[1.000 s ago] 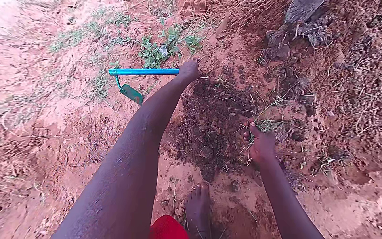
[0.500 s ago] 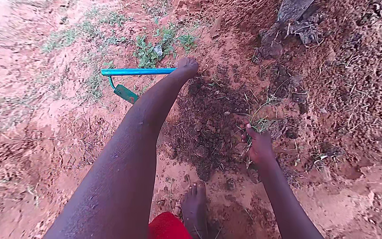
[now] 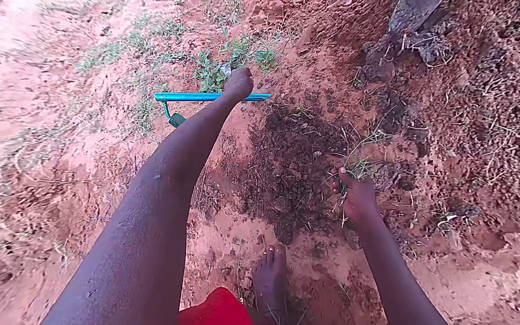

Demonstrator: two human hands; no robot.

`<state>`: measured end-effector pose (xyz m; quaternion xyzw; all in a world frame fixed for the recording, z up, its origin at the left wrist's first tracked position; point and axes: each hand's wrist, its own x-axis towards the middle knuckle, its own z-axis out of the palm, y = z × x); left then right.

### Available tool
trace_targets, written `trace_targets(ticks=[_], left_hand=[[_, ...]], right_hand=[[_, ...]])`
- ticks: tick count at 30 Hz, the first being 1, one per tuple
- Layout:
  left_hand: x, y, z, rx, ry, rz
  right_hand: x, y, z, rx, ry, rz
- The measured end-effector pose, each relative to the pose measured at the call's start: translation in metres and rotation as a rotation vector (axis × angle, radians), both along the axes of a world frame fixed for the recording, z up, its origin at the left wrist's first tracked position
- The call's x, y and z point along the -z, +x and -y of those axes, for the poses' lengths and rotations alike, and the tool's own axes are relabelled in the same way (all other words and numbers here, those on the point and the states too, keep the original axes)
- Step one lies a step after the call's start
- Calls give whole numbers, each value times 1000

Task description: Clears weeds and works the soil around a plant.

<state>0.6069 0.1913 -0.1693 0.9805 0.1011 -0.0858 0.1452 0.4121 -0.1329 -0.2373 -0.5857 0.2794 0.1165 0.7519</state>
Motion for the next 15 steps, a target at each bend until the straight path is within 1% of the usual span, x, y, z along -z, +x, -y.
trace_targets(ticks=[2,4,7,8,10,12,15], left_hand=[[5,3,2,-37,-39,-19],[12,5,9,-122,-98,-82],[16,4,31,-258,-191,-264],[18,6,36,-259,-170,-293],[21,8,42,-211,-81,-326],[23,11,43,-165,-36,-346],[19,15,43,-140,15,-369]], right_hand=[[2,1,-3,-2,-5,-7],[7,2,-5,-8,-9,-19],[12,1,-9,-35,-23,-40],[13,1,-9,-43,-29,-44],[12,2,-11,-49,-33,-44],[11,3,-10,-44,-24,-39],[10,4,-7,-25,-17,-28]])
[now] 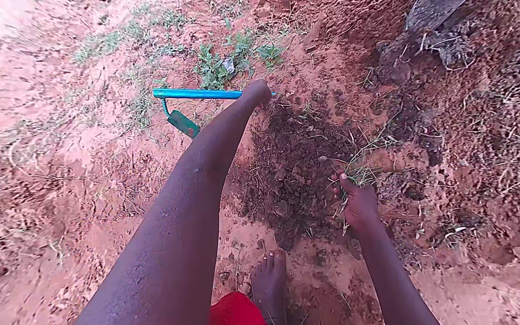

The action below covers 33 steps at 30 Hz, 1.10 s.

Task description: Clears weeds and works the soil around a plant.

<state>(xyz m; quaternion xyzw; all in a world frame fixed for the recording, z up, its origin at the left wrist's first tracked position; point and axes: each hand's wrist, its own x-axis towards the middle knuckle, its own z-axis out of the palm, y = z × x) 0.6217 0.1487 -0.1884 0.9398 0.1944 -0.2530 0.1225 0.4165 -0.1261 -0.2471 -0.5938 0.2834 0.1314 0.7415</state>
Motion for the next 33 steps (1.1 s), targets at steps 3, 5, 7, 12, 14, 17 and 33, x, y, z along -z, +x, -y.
trace_targets(ticks=[3,5,7,12,14,17,33], left_hand=[[0,-3,-1,68,56,-23],[1,-7,1,161,128,-37],[3,-18,6,300,213,-41],[6,-52,-3,568,227,-30],[0,-59,-11,521,152,-11],[-8,-57,-25,253,-145,234],[12,45,-5,136,-346,597]], right_hand=[[1,-1,3,-12,7,3],[-1,-2,4,-10,3,4],[-4,-4,5,-10,8,12],[-10,-5,8,-5,35,40],[-9,-6,9,-5,35,43],[-12,-4,7,-5,33,52],[2,14,2,43,-21,39]])
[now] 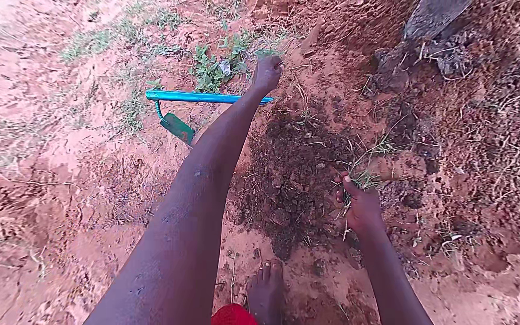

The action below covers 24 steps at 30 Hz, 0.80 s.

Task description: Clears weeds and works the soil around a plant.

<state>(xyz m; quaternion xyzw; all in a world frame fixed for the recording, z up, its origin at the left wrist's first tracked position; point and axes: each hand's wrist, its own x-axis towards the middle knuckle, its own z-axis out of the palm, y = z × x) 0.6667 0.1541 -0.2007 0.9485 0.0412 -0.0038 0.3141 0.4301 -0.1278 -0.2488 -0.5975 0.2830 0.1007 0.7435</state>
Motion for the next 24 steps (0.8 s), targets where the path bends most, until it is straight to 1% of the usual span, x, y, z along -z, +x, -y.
trace_targets(ticks=[3,7,9,12,14,18,24], left_hand=[[12,12,5,102,237,-93],[25,22,15,127,464,-268],[22,25,22,139,528,-329],[4,18,39,172,672,-419],[-2,13,47,174,756,-430],[-8,8,51,188,797,-450],[-19,0,31,205,695,-471]], right_hand=[[0,1,1,-1,5,0],[-1,0,5,12,31,14],[-2,1,7,23,27,0],[0,1,11,22,37,-12],[0,0,12,22,46,-4],[0,-1,14,5,46,18],[-12,-6,15,6,39,23]])
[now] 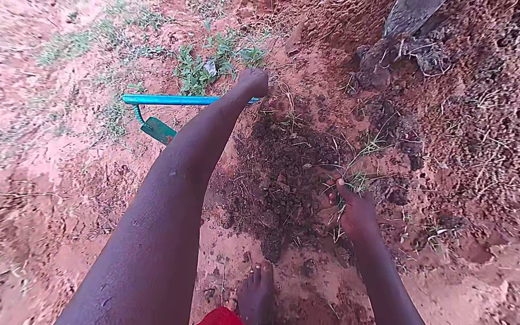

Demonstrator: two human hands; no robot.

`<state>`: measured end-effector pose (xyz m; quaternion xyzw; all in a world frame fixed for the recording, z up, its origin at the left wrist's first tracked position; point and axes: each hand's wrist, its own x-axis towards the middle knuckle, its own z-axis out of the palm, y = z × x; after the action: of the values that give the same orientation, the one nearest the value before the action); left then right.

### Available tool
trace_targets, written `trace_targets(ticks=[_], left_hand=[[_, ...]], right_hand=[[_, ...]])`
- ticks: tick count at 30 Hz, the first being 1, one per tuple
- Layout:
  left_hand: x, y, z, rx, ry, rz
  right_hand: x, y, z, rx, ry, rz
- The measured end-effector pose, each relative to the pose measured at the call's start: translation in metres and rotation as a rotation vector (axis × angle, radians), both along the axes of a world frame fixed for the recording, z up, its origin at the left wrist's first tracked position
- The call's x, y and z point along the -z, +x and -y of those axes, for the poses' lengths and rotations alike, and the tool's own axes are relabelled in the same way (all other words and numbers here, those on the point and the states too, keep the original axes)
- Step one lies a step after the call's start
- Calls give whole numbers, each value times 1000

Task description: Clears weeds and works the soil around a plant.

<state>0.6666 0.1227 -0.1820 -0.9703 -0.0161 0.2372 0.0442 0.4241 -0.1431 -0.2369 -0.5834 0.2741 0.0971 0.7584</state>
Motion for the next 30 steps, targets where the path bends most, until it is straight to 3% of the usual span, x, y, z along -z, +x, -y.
trace_targets(ticks=[5,11,17,19,26,30], left_hand=[[-14,-29,-14,81,-82,-71],[-21,-101,-23,88,-114,-171],[-19,-221,-1,-49,-529,-126],[-23,-255,18,-111,-612,-204],[-9,-299,61,112,-674,-323],[-4,-303,75,183,-526,-399]], right_hand=[[-13,-9,1,9,17,41],[-32,-22,-1,-14,9,106],[-36,-41,-23,-67,-22,41],[-30,-50,-36,-126,-3,-25],[-6,-80,-67,-298,438,-232],[2,-83,-70,-209,660,-250]])
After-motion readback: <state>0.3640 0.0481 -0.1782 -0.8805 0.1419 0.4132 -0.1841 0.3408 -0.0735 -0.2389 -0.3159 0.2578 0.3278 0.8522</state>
